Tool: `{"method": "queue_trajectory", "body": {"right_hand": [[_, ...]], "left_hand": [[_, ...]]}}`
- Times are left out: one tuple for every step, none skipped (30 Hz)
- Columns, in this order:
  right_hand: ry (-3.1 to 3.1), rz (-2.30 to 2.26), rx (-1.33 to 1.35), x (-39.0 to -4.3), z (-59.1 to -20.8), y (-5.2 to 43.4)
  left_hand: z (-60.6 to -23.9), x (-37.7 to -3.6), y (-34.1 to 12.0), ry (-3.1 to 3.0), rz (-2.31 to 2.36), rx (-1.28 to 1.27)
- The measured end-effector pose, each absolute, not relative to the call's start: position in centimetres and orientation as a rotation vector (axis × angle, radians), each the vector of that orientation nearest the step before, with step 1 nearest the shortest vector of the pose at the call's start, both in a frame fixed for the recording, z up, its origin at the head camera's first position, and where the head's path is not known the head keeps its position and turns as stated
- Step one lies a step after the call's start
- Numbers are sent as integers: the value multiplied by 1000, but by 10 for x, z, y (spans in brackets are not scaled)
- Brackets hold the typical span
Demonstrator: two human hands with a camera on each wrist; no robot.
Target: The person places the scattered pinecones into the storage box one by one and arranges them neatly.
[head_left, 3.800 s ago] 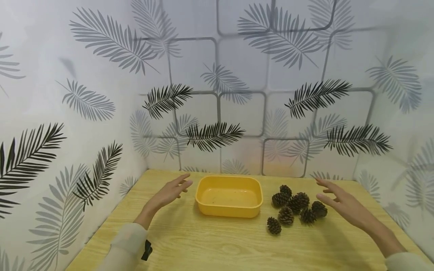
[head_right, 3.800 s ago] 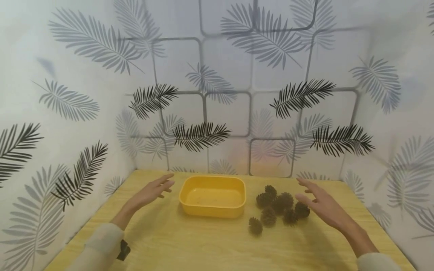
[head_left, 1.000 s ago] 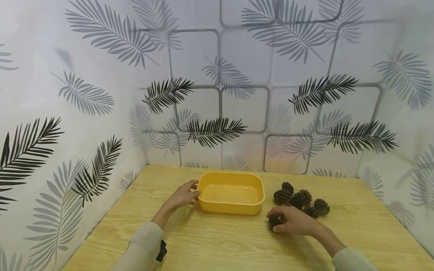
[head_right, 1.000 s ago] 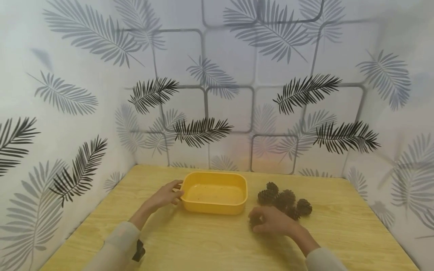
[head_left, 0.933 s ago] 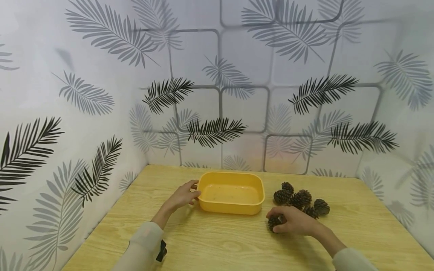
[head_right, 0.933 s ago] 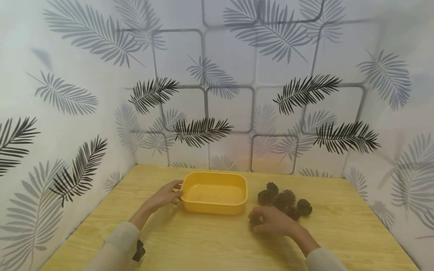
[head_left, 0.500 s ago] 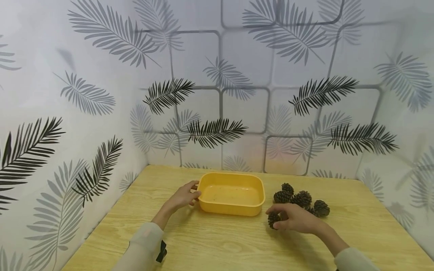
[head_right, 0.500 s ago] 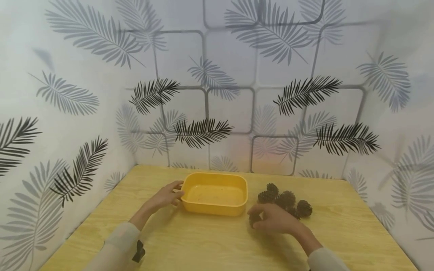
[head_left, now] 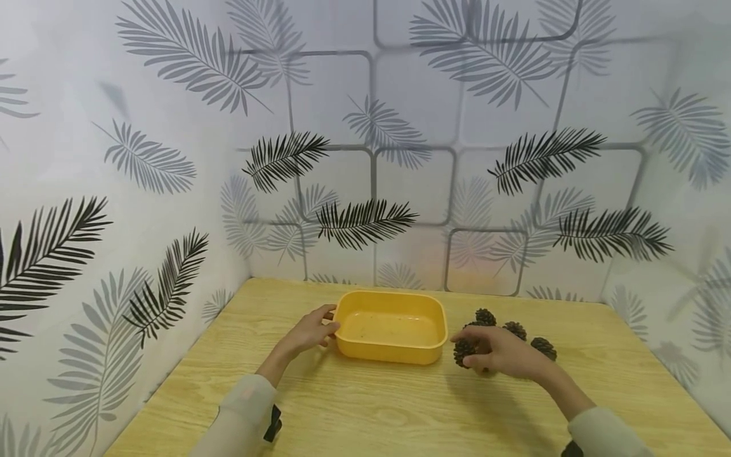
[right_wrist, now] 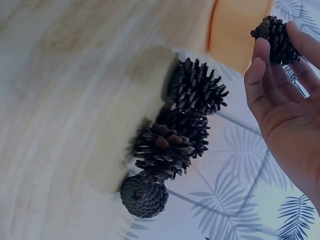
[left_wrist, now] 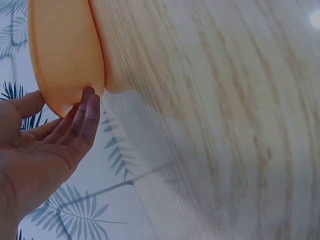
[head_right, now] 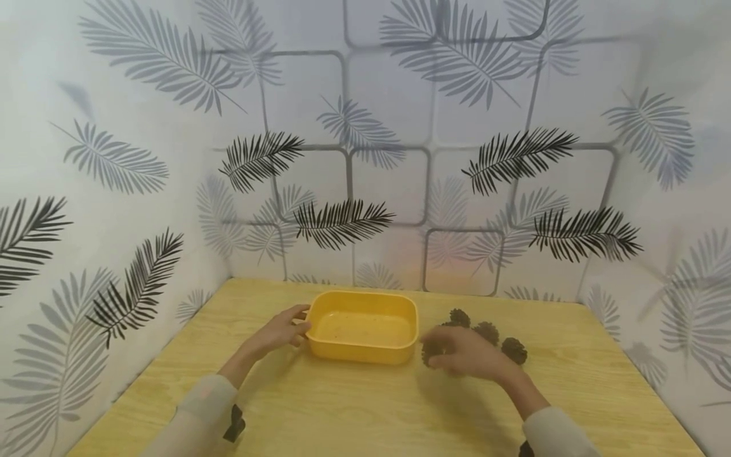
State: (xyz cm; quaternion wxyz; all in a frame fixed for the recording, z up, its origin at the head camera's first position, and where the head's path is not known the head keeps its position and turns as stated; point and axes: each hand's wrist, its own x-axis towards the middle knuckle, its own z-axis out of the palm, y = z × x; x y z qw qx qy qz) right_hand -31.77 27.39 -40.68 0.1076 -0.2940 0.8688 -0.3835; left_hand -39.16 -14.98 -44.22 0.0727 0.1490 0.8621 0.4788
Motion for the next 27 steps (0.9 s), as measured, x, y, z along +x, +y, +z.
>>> {"method": "queue_trajectory", "body": {"right_hand": [[2574, -1118, -864, -318, -405, 274], [2590, -1112, -871, -318, -403, 275], [2609, -1107, -875, -318, -401, 275], [2630, -1097, -887, -319, -399, 275], [2648, -1091, -897, -319, -397, 275], [2661, -1091, -900, -320, -395, 276], [2666, -1100, -902, -320, -393, 276], [2669, -1108, -905, -321, -391, 276], [2675, -1110, -903, -321, -390, 276], [2681, -1113, -903, -321, -389, 276], [2687, -1118, -895, -322, -388, 276], [2692, -1125, -888, -322, -387, 276], [2703, -1122, -883, -322, -386, 276], [2710, -1127, -870, -323, -385, 275], [2717, -1130, -861, -323, -384, 275], [2721, -1138, -854, -323, -383, 275], [2725, -1144, -843, -324, -381, 275], [2732, -1151, -831, -324, -380, 274], [2737, -1160, -822, -324, -379, 274], [2752, -1167, -804, -324, -377, 273], [2767, -1165, -808, -325, -376, 272], [2785, -1163, -807, -326, -375, 271], [2794, -1168, -806, -326, -374, 271], [2806, -1169, -808, -327, -373, 270], [2816, -1167, -809, -328, -372, 269], [2831, -1159, -810, -328, -371, 269], [2836, -1153, -820, -329, -370, 268]], "left_hand": [[-442, -392, -150, 2590, 1437, 447], [-442, -392, -150, 2588, 1435, 449], [-443, -392, -150, 2588, 1434, 451], [-443, -392, -150, 2586, 1437, 449], [-443, -392, -150, 2584, 1439, 452], [-443, -392, -150, 2582, 1441, 450], [-444, -392, -150, 2581, 1443, 452], [-444, -392, -150, 2584, 1441, 458], [-444, -392, -150, 2583, 1442, 458], [-444, -393, -151, 2584, 1442, 460], [-445, -393, -151, 2583, 1441, 460], [-445, -393, -151, 2586, 1438, 461], [-445, -393, -152, 2589, 1437, 462], [-445, -393, -152, 2590, 1437, 463], [-446, -393, -152, 2591, 1438, 459], [-445, -392, -152, 2594, 1437, 458], [-445, -392, -152, 2596, 1437, 456], [-445, -392, -152, 2599, 1435, 456], [-444, -391, -152, 2601, 1434, 458], [-444, -391, -152, 2605, 1432, 461], [-444, -391, -152, 2609, 1430, 463], [-444, -390, -151, 2611, 1430, 465], [-444, -390, -151, 2613, 1429, 469], [-444, -390, -151, 2616, 1427, 473], [-444, -390, -150, 2616, 1429, 476], [-444, -390, -149, 2614, 1428, 479], [-445, -390, -149, 2614, 1427, 481]]}}
